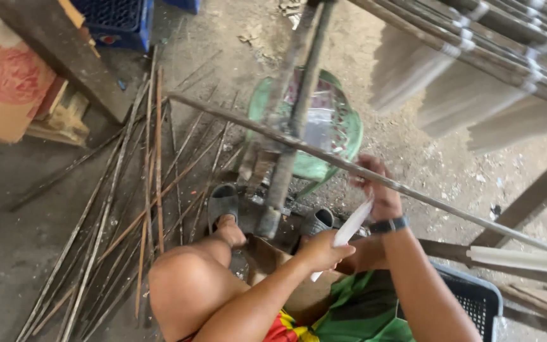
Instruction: The person is packaging bundles of white candles by sliding them into clear plastic bags.
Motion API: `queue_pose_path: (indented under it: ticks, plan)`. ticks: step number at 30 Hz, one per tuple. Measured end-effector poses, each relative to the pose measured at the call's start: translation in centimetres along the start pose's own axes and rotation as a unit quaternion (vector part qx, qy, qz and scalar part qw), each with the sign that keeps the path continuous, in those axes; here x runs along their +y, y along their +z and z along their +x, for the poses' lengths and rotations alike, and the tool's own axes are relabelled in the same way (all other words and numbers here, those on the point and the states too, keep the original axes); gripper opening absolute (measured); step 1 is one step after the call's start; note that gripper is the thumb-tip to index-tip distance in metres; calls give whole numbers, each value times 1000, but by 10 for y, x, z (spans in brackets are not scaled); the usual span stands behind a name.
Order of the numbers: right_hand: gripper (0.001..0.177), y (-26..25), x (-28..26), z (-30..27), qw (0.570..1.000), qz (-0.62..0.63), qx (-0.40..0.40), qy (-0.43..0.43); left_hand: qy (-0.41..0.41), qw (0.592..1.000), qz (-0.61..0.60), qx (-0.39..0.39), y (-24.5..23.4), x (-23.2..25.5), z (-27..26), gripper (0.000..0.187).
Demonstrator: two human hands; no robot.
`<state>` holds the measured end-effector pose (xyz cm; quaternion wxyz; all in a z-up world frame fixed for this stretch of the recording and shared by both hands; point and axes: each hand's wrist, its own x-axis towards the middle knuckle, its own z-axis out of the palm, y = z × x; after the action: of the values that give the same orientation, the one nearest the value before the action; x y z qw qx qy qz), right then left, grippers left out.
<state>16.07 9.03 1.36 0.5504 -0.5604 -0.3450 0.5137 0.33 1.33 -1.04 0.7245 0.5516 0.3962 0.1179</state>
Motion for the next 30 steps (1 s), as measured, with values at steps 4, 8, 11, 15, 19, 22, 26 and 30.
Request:
queue_pose_path:
  ticks: [4, 8, 11, 15, 19, 22, 26, 30]
  plan:
    - [19, 14, 12, 69, 973, -224, 38, -32, -52, 972, 230, 7, -38, 64, -40, 39]
    - [16, 27, 7, 108, 892, -451, -2, -3, -53, 969, 239, -1, -42, 64, -44, 28]
    - [16, 35, 6, 133, 882, -472, 2, -10, -61, 964, 258, 15, -25, 26, -15, 28]
    - [13, 41, 16, 161, 793, -605, 50, 41, -188, 956, 217, -69, 26, -43, 68, 64]
    - [14, 39, 26, 183, 799, -599, 55, 14, -38, 791, 604, -91, 51, -71, 97, 54]
    - [16, 26, 42, 185, 804, -592, 61, -5, -71, 840, 530, -91, 44, -66, 92, 62]
    - [20, 3, 54, 174, 806, -586, 77, -27, -111, 901, 409, -92, 38, -49, 76, 72]
    - [13, 6, 36, 154, 852, -514, 84, -41, -107, 898, 421, -65, 14, -26, 55, 43]
